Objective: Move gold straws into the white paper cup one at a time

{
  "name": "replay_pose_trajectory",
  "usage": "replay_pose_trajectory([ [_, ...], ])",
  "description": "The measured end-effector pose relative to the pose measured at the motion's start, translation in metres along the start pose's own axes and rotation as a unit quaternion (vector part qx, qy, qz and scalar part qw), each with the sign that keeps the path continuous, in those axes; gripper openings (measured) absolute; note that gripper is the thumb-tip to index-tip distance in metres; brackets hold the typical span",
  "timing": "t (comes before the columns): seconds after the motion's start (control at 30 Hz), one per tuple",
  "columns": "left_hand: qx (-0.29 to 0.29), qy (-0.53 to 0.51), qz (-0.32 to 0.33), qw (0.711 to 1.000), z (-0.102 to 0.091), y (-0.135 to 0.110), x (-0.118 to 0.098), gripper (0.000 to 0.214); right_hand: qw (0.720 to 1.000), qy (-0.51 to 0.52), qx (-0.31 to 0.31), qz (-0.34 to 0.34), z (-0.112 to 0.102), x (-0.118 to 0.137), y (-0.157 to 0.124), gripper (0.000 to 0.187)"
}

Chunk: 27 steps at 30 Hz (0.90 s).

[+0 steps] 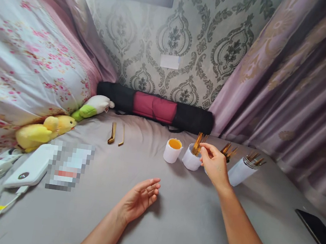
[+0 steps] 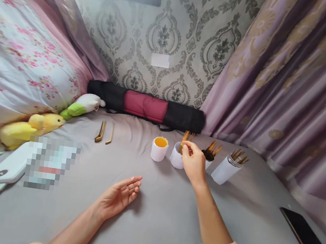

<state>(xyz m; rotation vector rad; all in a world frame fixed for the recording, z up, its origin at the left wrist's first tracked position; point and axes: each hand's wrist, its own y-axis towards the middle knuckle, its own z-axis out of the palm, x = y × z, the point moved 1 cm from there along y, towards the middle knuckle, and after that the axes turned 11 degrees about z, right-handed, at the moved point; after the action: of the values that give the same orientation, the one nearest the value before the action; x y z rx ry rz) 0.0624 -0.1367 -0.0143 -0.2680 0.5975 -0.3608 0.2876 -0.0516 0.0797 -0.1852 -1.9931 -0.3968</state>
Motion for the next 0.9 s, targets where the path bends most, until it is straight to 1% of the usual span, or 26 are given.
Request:
replay_pose_trajectory([
  [0.23,0.005,0.001,-0.001,1.000,-0.001,0.001,0.000,0.024,0.997,0.039,0.050,0.035,0.020,0.001,-0.026,0.033],
  [0.47,0.007,-0.007,0.001,1.000,-0.001,0.001,0.000,0.023,0.993,0.049,0.097,0.047,0.047,-0.004,-0.050,0.033],
  [0.6,0.008,-0.014,0.001,1.000,0.000,0.000,0.000,0.021,0.987,0.058,0.129,0.070,0.066,-0.016,-0.066,0.034],
  [0.73,0.013,-0.017,-0.001,1.000,-0.002,0.001,0.000,0.021,0.984,0.038,0.160,0.074,0.081,-0.031,-0.081,0.036],
  [0.9,0.006,-0.005,0.017,1.000,-0.005,0.006,-0.005,0.019,0.984,0.013,0.159,0.080,0.092,-0.048,-0.090,0.039],
])
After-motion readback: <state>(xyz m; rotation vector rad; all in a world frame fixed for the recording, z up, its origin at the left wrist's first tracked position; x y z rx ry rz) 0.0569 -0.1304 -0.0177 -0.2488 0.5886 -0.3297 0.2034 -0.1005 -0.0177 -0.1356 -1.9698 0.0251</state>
